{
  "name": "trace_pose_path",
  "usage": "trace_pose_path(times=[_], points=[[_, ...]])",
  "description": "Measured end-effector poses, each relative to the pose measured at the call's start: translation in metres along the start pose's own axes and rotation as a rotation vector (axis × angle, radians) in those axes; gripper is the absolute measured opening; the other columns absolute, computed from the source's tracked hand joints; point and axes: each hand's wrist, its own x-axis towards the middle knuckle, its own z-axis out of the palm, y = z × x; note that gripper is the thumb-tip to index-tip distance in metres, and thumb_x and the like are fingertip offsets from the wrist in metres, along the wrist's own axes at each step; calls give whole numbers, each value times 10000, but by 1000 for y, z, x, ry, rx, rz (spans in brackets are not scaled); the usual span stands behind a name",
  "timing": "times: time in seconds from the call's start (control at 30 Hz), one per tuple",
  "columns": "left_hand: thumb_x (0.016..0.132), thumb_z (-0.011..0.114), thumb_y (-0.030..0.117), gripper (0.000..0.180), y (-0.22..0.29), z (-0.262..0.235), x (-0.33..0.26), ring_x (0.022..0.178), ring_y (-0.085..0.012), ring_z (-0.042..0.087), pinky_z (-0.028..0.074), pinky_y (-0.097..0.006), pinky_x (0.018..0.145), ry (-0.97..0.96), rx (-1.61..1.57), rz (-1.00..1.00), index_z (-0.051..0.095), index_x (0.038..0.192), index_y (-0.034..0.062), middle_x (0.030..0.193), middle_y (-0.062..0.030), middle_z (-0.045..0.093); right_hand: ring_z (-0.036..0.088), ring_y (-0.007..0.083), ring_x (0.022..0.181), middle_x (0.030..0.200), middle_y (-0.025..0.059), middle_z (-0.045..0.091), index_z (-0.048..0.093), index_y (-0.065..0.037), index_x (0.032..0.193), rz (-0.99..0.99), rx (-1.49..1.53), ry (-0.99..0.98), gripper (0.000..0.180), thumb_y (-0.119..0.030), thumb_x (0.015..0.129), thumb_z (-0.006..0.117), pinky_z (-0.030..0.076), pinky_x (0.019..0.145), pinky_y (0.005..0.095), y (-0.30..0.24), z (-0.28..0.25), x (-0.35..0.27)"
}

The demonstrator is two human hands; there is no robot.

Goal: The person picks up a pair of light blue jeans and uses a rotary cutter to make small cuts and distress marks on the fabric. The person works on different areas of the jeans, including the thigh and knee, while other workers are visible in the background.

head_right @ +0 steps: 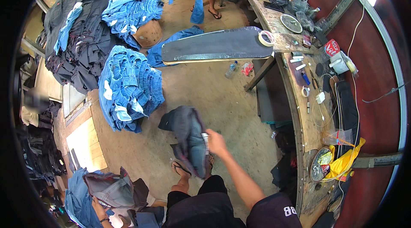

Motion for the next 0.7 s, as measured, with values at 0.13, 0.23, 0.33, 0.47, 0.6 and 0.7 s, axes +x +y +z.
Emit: trace_pose_path(times=[0.13,0.23,0.33,0.47,0.6,0.7], points=[[1080,521,535,681,2,13,-6,1211,-362,656,679,-482,620,-127,33,-17,463,1535,32,1421,-195,588,697,429,1148,1244,271,714,679,-68,1344,284,-214,53,424,-118,925,643,556,981,491,130,-81,2],[1081,522,533,670,-6,29,-13,1173,-350,677,675,-448,588,-98,109,13,478,1520,28,1393,-195,606,624,482,1252,1376,280,619,547,-86,1455,611,-595,158,617,-81,868,739,534,1026,535,195,-140,-28],[1090,543,505,635,-12,48,-19,1119,-296,685,653,-415,666,-73,30,39,525,1468,-6,1352,-159,624,602,495,1262,1394,308,573,539,-72,1437,673,-491,304,595,-97,881,748,521,1041,536,217,-150,-53],[1118,526,436,555,-6,83,-35,1116,-227,658,587,-325,759,-276,75,-16,578,1407,-35,1250,-132,650,580,485,1259,1347,305,569,557,-50,1405,426,-380,262,564,-133,886,760,500,1068,513,218,-89,-82],[1125,481,297,534,14,127,-65,1288,-375,609,428,-415,1115,-217,303,257,507,1499,-84,1388,-272,646,605,457,1252,1311,269,637,631,-44,1350,282,-342,-86,526,-248,892,791,501,1057,502,191,11,-119],[1121,448,270,508,36,146,-82,1341,-410,583,402,-415,1153,-188,247,463,519,1509,-51,1430,-280,629,682,403,1184,1199,248,735,692,-30,1300,279,-190,-325,494,-307,905,796,532,1011,478,156,54,-146]])
